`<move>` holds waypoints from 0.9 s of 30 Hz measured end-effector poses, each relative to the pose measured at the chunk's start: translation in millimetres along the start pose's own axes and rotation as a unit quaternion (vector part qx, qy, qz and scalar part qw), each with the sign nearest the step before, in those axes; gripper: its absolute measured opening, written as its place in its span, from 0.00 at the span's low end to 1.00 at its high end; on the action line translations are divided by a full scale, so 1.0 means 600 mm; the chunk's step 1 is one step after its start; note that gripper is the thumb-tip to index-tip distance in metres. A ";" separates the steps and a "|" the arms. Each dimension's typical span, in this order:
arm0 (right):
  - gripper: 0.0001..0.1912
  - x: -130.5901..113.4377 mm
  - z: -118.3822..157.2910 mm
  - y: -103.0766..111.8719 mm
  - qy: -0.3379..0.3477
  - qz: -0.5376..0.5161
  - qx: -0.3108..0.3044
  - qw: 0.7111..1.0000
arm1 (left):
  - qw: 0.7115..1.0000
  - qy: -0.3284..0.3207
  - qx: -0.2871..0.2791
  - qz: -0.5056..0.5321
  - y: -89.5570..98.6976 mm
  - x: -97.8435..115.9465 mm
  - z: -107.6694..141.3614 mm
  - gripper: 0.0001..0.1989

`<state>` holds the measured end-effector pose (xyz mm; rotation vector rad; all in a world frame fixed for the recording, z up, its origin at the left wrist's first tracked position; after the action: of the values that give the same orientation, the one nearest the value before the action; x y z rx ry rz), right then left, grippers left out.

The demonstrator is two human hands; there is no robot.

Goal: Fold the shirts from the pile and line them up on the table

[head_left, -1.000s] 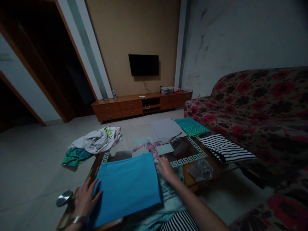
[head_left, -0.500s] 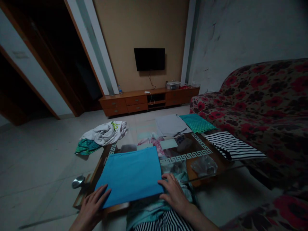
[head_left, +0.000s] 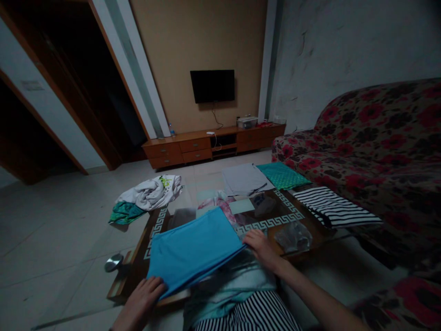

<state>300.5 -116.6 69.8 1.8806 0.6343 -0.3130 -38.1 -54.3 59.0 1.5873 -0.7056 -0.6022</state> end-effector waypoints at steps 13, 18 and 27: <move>0.19 0.328 -0.132 0.124 -0.304 -0.028 0.088 0.948 | 0.931 -0.131 -0.071 0.333 -0.053 0.415 -0.239 0.25; 0.20 0.365 -0.079 0.107 -0.394 -0.015 0.084 0.915 | 0.966 0.098 -0.029 0.239 -0.044 0.239 -0.389 0.23; 0.28 0.346 -0.054 0.046 -0.503 0.023 0.034 0.863 | 0.899 0.387 -0.060 0.197 -0.120 0.047 -0.513 0.23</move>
<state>484.7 -36.7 1.4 1.5000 -0.1455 -1.1894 212.5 138.3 27.5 1.3545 -0.3471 0.2881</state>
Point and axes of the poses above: each hand's wrist, its own z-axis away from the middle knuckle, its own y-axis out of the back of the hand, x = y × z, the point moved 10 cm from there along -z, towards the middle knuckle, and after that the axes turned 3 degrees about -z, right-handed, at the moved point
